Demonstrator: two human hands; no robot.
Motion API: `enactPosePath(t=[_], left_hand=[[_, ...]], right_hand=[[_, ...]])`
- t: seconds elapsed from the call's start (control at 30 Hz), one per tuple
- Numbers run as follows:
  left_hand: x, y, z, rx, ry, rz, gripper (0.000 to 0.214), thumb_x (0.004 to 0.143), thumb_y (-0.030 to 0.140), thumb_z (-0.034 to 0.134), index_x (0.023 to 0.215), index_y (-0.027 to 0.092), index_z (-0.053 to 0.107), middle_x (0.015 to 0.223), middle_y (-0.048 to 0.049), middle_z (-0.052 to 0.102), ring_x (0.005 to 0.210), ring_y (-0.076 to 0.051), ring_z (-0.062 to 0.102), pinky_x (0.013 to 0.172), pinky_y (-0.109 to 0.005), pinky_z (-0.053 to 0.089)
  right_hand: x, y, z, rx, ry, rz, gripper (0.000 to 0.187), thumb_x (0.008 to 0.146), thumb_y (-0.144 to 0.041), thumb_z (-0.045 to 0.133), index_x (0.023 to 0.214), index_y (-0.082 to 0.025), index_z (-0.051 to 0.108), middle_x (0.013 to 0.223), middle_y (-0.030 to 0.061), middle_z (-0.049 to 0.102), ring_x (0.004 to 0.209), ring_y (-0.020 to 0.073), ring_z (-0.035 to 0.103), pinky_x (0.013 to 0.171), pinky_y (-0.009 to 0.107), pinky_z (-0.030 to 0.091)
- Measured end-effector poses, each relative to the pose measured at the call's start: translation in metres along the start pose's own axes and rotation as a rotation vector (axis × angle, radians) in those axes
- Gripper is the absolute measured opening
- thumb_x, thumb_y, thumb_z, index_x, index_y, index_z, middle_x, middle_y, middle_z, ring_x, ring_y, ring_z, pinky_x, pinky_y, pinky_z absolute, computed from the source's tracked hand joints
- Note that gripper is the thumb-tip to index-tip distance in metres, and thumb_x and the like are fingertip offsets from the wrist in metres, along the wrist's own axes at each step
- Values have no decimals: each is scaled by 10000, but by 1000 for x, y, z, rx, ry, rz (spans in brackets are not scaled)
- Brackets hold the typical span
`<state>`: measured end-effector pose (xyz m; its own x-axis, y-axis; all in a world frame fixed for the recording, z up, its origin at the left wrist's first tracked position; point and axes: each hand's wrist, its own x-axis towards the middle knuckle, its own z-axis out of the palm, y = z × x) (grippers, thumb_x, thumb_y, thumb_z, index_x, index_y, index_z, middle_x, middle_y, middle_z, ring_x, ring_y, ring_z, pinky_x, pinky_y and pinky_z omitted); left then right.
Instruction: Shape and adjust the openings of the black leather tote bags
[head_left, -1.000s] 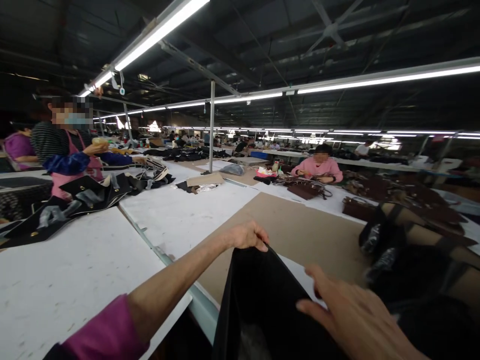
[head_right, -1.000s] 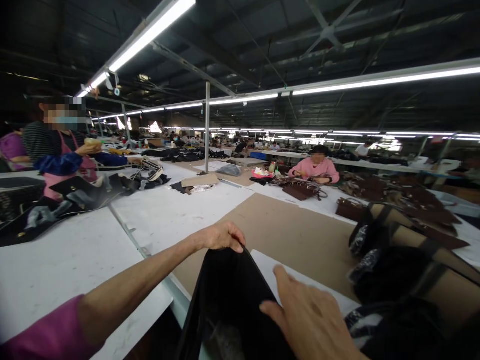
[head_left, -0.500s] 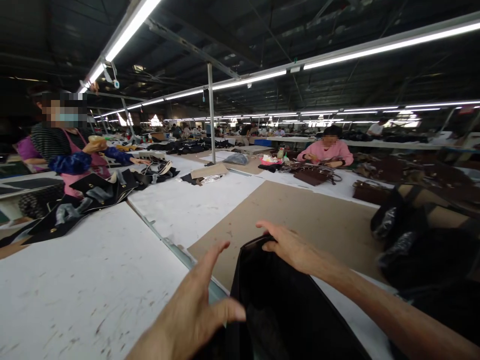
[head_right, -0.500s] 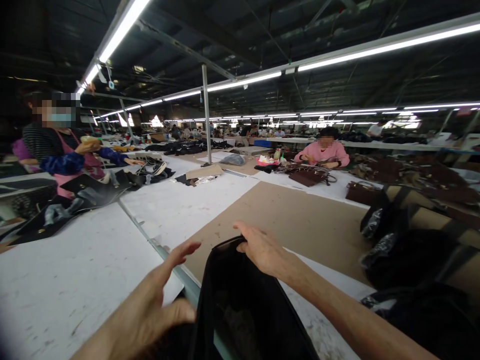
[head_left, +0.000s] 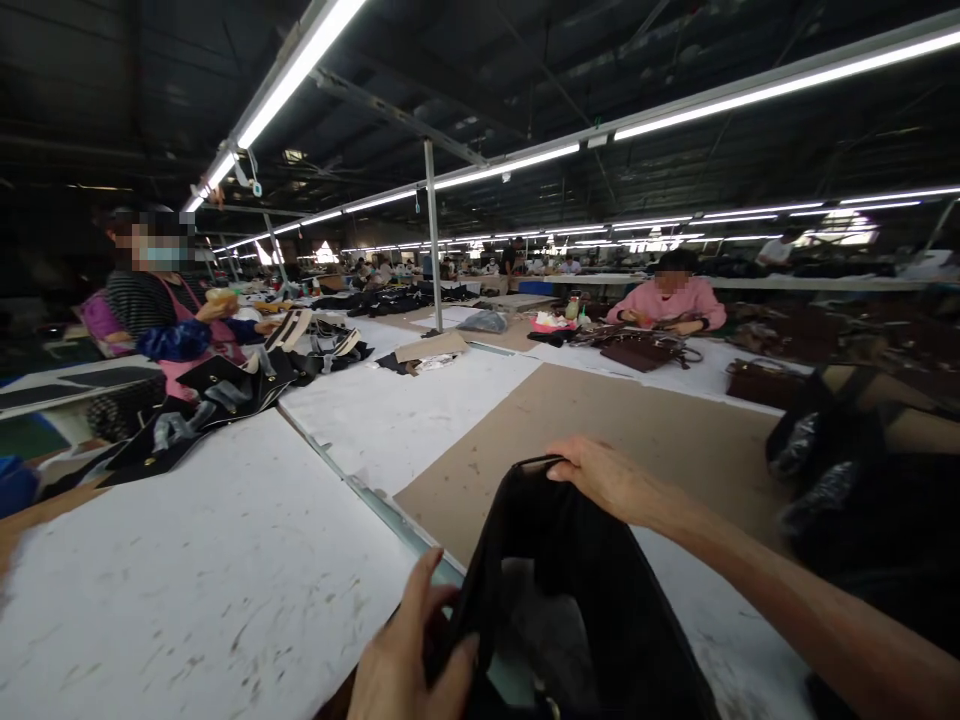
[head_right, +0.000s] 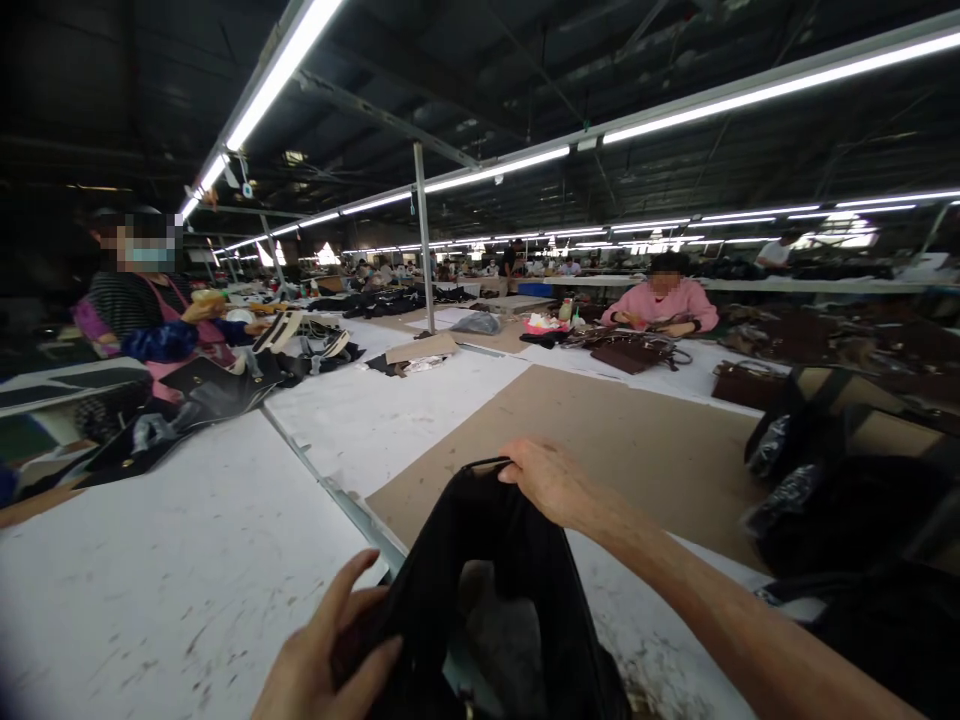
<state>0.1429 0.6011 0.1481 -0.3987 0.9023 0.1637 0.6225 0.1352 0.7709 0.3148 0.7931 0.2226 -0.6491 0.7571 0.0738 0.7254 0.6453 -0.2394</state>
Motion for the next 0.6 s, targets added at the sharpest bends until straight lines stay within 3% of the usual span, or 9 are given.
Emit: enactPosePath(t=[0.17,0.37,0.6], left_hand=[[62,1,-12,-225,-297,-1,334,684,184,458,987,140,592,833,-19,648,752,-166,587,662,-227,459],[115,2,-20,-387,-684,60,179,631,165,519,779,109,605,609,28,567,542,-89,481,492,-168,348],[138,2,-15,-413,-750,34,225,600,216,612,796,105,605,607,24,561,524,-83,472,469,-161,334]], right_hand=[[-14,18,-20,-62,21,92,117,800,-213,465,730,-183,553,769,24,565,786,183,502,615,244,282],[-28,50,-13,48,-40,166,106,768,-232,468,699,-182,530,708,-1,548,733,170,508,598,240,297],[-18,87,0,204,-144,151,173,755,-322,458,696,-177,531,588,-24,478,587,143,452,519,235,280]])
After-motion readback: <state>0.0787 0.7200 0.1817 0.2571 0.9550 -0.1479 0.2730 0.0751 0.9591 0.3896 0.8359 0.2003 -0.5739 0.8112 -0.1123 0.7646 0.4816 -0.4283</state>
